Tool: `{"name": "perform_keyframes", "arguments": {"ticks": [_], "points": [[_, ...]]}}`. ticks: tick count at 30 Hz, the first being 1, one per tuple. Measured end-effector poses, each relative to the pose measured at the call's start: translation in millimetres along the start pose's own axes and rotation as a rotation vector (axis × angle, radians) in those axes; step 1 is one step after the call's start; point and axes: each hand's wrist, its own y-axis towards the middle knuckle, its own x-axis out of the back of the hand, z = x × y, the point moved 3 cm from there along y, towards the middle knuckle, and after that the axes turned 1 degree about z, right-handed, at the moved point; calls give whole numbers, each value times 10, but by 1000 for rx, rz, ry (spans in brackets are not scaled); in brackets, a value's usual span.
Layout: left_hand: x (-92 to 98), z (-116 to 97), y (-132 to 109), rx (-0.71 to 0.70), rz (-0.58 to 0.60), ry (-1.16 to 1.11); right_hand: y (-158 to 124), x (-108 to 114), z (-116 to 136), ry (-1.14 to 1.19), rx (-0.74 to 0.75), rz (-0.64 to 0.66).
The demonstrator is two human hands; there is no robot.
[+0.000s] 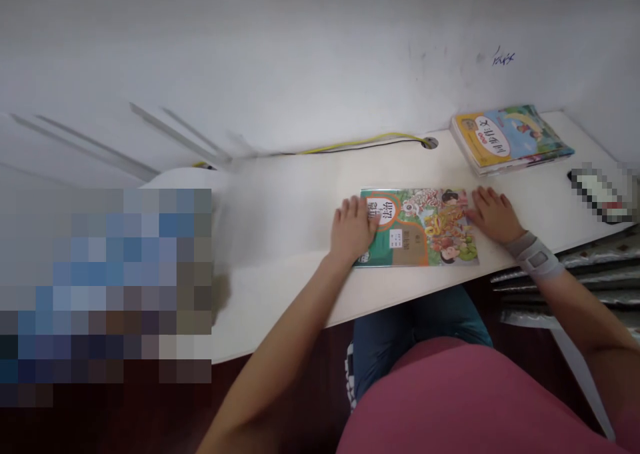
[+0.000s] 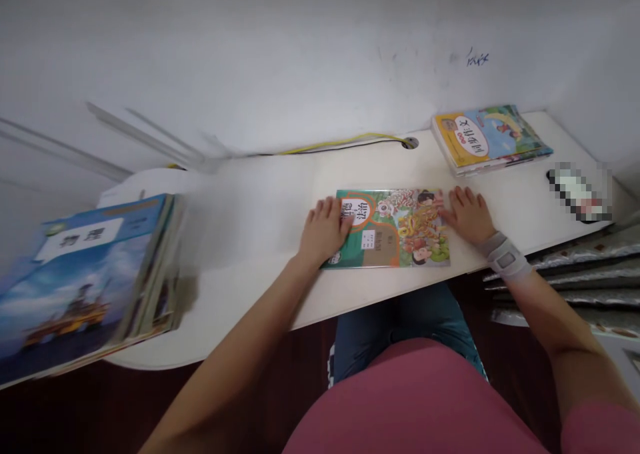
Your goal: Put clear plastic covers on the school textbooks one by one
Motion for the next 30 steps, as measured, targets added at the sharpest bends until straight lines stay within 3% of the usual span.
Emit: {"name": "perform_keyframes", "arguments": {"ticks": [3,7,10,16,20,25,30], "points": [[126,171,232,130,-48,-23,168,51,-166,148,-79,-34],[174,238,625,316,19,-167,550,64,-126,326,-260,19],[143,232,788,343,48,-292,758,68,-68,372,-309,89],[103,180,666,347,-112,-187,811,89,43,311,-329,64],[62,206,542,378,-175,-89,954,83,135,307,-318,117],[45,248,438,416,-183,-49,1234,55,284,421,-243,89],[64,253,394,431,-166,-48,1236,18,433,358,-165,-62]]}}
